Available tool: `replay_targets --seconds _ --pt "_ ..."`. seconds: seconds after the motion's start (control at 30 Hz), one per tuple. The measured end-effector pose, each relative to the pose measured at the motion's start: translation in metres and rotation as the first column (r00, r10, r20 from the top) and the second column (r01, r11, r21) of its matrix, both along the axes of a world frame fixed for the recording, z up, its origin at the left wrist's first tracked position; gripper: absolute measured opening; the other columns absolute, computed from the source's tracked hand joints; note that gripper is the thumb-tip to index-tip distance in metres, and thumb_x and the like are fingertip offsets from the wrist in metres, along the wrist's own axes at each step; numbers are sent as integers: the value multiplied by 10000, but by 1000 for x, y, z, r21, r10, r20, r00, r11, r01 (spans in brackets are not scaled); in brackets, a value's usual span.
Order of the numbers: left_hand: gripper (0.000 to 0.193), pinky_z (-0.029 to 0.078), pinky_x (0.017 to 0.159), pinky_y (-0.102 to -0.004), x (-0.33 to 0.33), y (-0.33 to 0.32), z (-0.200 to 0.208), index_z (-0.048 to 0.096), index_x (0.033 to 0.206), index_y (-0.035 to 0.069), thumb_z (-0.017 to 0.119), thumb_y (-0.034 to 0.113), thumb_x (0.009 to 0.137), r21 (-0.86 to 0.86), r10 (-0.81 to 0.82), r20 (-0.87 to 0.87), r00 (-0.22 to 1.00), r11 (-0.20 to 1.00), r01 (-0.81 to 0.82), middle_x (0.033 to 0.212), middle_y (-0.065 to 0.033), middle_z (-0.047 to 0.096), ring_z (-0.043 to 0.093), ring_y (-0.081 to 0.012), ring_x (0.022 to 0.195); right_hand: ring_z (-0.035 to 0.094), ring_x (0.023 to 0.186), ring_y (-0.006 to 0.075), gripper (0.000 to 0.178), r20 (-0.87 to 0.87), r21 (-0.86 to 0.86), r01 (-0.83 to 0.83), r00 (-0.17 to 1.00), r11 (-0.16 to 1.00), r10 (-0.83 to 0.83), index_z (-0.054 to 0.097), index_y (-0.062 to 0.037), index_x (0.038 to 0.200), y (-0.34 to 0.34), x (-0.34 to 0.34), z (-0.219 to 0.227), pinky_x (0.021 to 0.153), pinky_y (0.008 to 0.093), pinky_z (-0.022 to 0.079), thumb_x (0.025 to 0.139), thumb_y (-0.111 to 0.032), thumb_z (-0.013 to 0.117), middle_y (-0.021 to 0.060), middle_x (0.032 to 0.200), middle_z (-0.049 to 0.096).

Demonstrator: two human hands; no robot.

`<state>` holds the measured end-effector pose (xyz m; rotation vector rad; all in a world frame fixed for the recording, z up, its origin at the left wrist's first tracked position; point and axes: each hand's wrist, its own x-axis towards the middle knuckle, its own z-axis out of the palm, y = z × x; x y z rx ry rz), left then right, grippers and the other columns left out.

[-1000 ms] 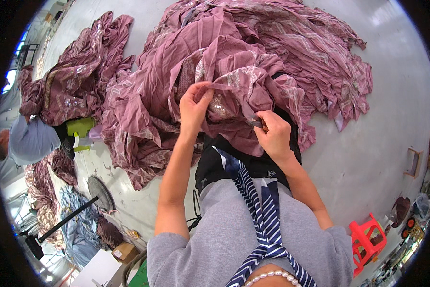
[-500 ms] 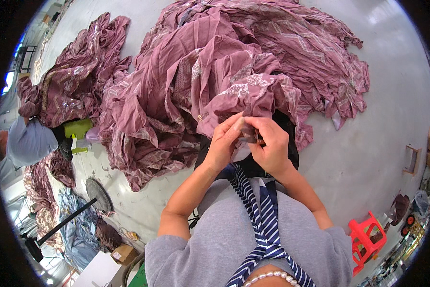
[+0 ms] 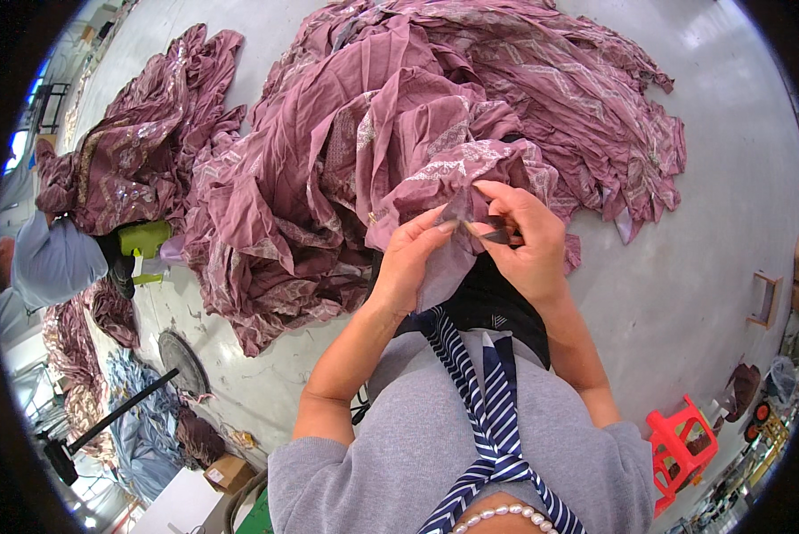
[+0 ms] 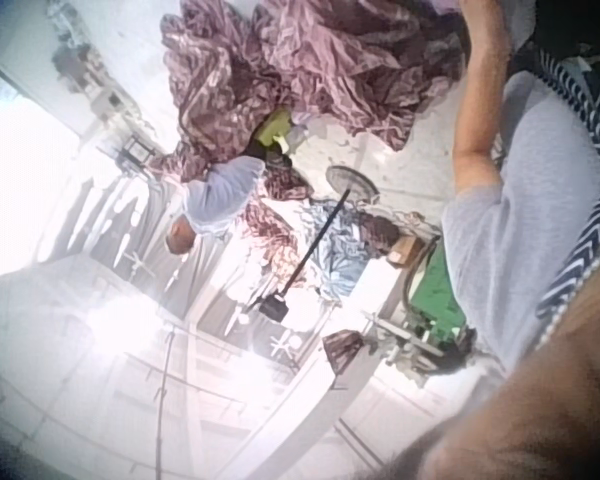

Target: The person repeatedly picks up pieces of dusty pink patterned fabric from a large pile and uses a small handheld tool to trim loose threads and edges. The person handles the fabric one piece at a time, turning it over and snipping small areas before placing it back on the pile.

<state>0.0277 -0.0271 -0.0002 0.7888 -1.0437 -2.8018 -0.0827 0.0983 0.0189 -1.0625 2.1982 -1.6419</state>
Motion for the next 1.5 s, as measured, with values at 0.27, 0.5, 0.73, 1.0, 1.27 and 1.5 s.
replay_targets --seconds 0.27,0.5,0.73,1.0,1.27,1.5 --pt "304 406 831 -196 2 4 -5 594 1185 -4 530 190 959 -272 -14 -29 999 962 6 1017 41 605 518 -34 896 510 590 68 139 19 -48 2 1000 999 -1 612 -18 889 -10 -21 -9 520 203 399 773 56 632 27 707 576" --pt "302 420 835 -196 -2 3 -7 601 1178 15 569 189 934 -234 40 -28 999 971 -45 1034 34 623 545 -38 901 560 649 54 210 276 -98 110 958 989 -79 583 2 913 -3 -28 -9 576 195 449 834 -153 700 27 756 612" --pt "287 439 803 -203 -2 5 -10 611 1163 20 551 197 945 -295 52 -9 999 954 -52 1051 9 633 557 -46 903 575 612 119 296 -3 91 141 990 986 -141 589 -28 976 25 -13 -14 557 230 475 805 -224 730 60 728 593" --pt "313 415 753 -185 -6 14 -7 608 1176 7 556 210 944 -411 17 -34 999 911 -29 962 37 613 511 -31 818 595 593 177 252 -245 58 146 961 988 -127 604 -46 944 12 -13 -9 519 273 470 783 -188 736 72 733 607" --pt "305 368 727 -160 -4 11 -1 621 1157 7 568 213 938 -425 -28 8 1000 905 29 933 74 575 456 -14 793 512 573 82 214 -20 -20 192 981 981 -192 601 -29 954 17 -17 0 511 219 410 817 -144 716 7 699 568" --pt "267 495 807 -239 -8 -4 -11 590 1166 1 524 106 928 -136 116 82 990 985 -105 1038 -48 658 630 -117 890 427 615 20 356 233 -58 127 966 990 -110 590 -28 1006 21 -8 -3 542 165 360 746 -162 793 -44 718 516"
